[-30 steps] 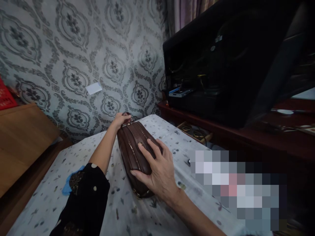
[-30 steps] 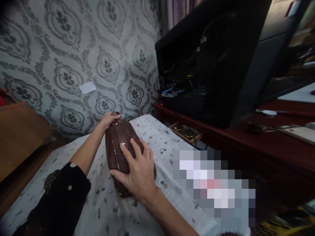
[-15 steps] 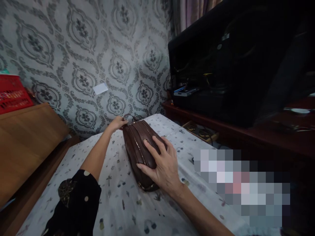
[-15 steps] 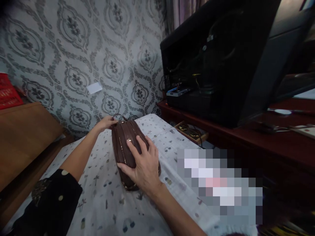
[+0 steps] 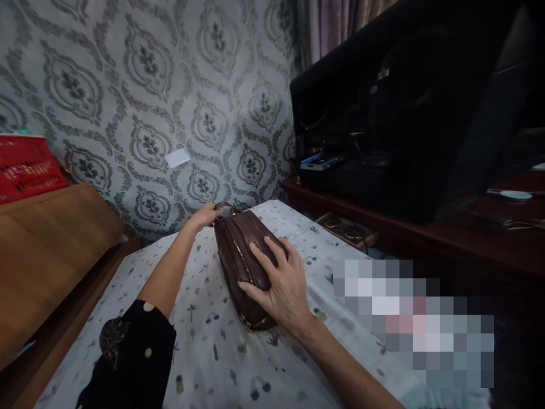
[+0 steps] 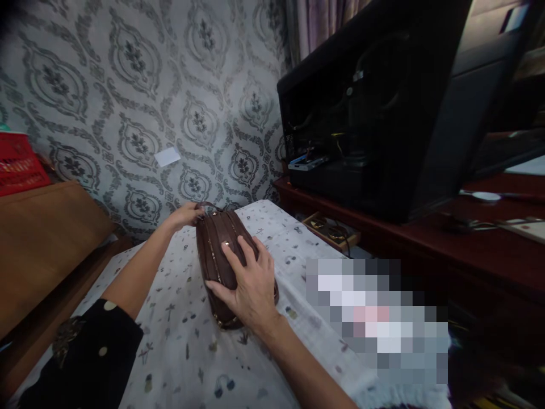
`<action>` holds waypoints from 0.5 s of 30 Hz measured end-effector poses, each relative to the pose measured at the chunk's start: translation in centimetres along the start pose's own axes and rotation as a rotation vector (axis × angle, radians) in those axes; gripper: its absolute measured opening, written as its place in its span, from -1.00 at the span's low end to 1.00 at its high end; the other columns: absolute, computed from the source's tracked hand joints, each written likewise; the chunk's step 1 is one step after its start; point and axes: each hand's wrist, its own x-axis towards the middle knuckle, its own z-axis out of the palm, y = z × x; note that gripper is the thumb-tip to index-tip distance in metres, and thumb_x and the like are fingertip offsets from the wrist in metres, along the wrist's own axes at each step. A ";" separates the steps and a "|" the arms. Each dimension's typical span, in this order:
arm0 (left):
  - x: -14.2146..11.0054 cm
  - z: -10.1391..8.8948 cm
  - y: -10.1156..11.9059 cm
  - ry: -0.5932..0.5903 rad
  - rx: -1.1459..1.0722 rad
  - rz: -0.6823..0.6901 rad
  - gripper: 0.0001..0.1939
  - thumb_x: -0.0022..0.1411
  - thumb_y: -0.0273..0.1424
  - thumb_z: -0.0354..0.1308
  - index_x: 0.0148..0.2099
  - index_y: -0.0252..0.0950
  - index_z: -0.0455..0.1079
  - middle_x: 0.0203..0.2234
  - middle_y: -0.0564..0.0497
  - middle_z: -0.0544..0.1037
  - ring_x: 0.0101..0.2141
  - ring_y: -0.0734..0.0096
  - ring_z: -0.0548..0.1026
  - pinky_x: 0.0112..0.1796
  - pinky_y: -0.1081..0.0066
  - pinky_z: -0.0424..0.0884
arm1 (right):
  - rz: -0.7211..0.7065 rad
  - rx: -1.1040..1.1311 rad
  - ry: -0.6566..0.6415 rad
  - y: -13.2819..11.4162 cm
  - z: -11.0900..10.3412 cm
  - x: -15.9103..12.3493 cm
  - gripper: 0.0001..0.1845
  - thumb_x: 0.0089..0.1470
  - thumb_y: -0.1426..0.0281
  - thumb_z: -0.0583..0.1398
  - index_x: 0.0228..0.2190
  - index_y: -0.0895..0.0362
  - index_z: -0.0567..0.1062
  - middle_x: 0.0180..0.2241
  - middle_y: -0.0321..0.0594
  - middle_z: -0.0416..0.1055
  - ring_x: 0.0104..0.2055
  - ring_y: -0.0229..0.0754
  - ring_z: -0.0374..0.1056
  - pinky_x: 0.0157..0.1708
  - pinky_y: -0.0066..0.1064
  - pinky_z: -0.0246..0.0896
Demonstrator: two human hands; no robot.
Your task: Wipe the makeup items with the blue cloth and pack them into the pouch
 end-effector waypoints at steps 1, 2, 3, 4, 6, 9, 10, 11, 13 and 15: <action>0.1 0.0 0.2 0.008 0.011 -0.006 -0.83 -0.03 -0.37 0.33 -0.37 -0.29 0.43 -0.58 0.04 0.48 -0.56 0.44 0.36 -0.52 0.47 0.27 | -0.003 0.001 0.000 0.0 0.0 0.0 -0.31 0.07 -0.04 0.27 0.14 0.05 0.44 0.18 0.02 0.30 0.24 0.30 0.09 0.13 0.18 0.18; 0.3 0.1 0.4 0.014 0.021 -0.011 -0.84 -0.05 -0.40 0.33 -0.40 -0.29 0.42 -0.60 0.04 0.46 -0.57 0.44 0.35 -0.52 0.47 0.25 | -0.007 0.002 0.000 0.0 0.0 0.0 -0.31 0.08 -0.03 0.27 0.13 0.06 0.44 0.18 0.03 0.31 0.24 0.30 0.09 0.13 0.18 0.18; 0.5 0.3 0.7 0.018 0.028 -0.013 -0.85 -0.06 -0.43 0.33 -0.42 -0.29 0.41 -0.61 0.05 0.45 -0.57 0.44 0.34 -0.52 0.47 0.24 | -0.011 0.002 0.002 0.0 0.0 0.0 -0.32 0.08 -0.03 0.27 0.13 0.07 0.44 0.18 0.04 0.31 0.24 0.30 0.10 0.13 0.18 0.19; 0.8 0.5 1.0 0.019 0.031 -0.013 -0.85 -0.07 -0.45 0.33 -0.42 -0.28 0.41 -0.62 0.05 0.45 -0.57 0.44 0.34 -0.52 0.46 0.23 | -0.011 0.001 0.004 0.0 -0.1 0.0 -0.32 0.08 -0.03 0.27 0.13 0.08 0.44 0.18 0.04 0.31 0.24 0.30 0.10 0.12 0.18 0.19; 1.3 1.2 1.6 0.018 0.031 -0.008 -0.85 -0.09 -0.46 0.33 -0.41 -0.27 0.43 -0.62 0.07 0.45 -0.55 0.42 0.36 -0.50 0.46 0.23 | -0.005 -0.004 0.005 -0.1 -0.1 0.0 -0.32 0.07 -0.02 0.28 0.12 0.07 0.45 0.17 0.02 0.31 0.23 0.30 0.10 0.12 0.18 0.20; 2.1 2.6 2.4 0.011 0.019 -0.003 -0.86 -0.08 -0.43 0.33 -0.42 -0.27 0.44 -0.61 0.07 0.47 -0.51 0.39 0.40 -0.47 0.46 0.24 | -0.005 -0.004 0.002 -0.1 -0.1 0.0 -0.31 0.04 -0.01 0.30 0.12 0.07 0.45 0.17 0.02 0.31 0.23 0.30 0.10 0.11 0.18 0.20; 2.3 3.1 2.5 0.011 0.016 -0.002 -0.87 -0.08 -0.42 0.34 -0.44 -0.27 0.43 -0.61 0.06 0.47 -0.51 0.39 0.40 -0.47 0.46 0.24 | -0.009 -0.002 0.001 -0.1 -0.2 0.0 -0.30 0.03 -0.01 0.31 0.12 0.07 0.45 0.17 0.02 0.31 0.23 0.30 0.10 0.11 0.18 0.20; 2.6 3.5 2.7 0.014 0.014 0.000 -0.86 -0.09 -0.42 0.34 -0.47 -0.28 0.42 -0.61 0.06 0.47 -0.51 0.39 0.40 -0.47 0.46 0.23 | -0.013 -0.002 -0.001 0.0 -0.2 0.0 -0.30 0.03 0.00 0.31 0.12 0.08 0.45 0.16 0.03 0.31 0.22 0.30 0.10 0.11 0.18 0.20; 3.0 4.2 2.8 0.027 0.013 0.005 -0.82 -0.12 -0.43 0.36 -0.52 -0.28 0.37 -0.64 0.09 0.43 -0.52 0.41 0.38 -0.48 0.46 0.19 | -0.012 -0.003 -0.007 0.0 -0.2 0.0 -0.30 0.03 0.00 0.31 0.12 0.09 0.45 0.16 0.03 0.32 0.22 0.30 0.10 0.11 0.18 0.20; 3.4 4.7 2.8 0.043 0.003 0.008 -0.77 -0.15 -0.46 0.37 -0.56 -0.27 0.33 -0.69 0.12 0.37 -0.54 0.43 0.35 -0.49 0.46 0.16 | -0.004 -0.004 -0.012 -0.1 -0.2 0.0 -0.30 0.04 0.00 0.31 0.12 0.08 0.45 0.16 0.03 0.32 0.23 0.30 0.10 0.12 0.18 0.19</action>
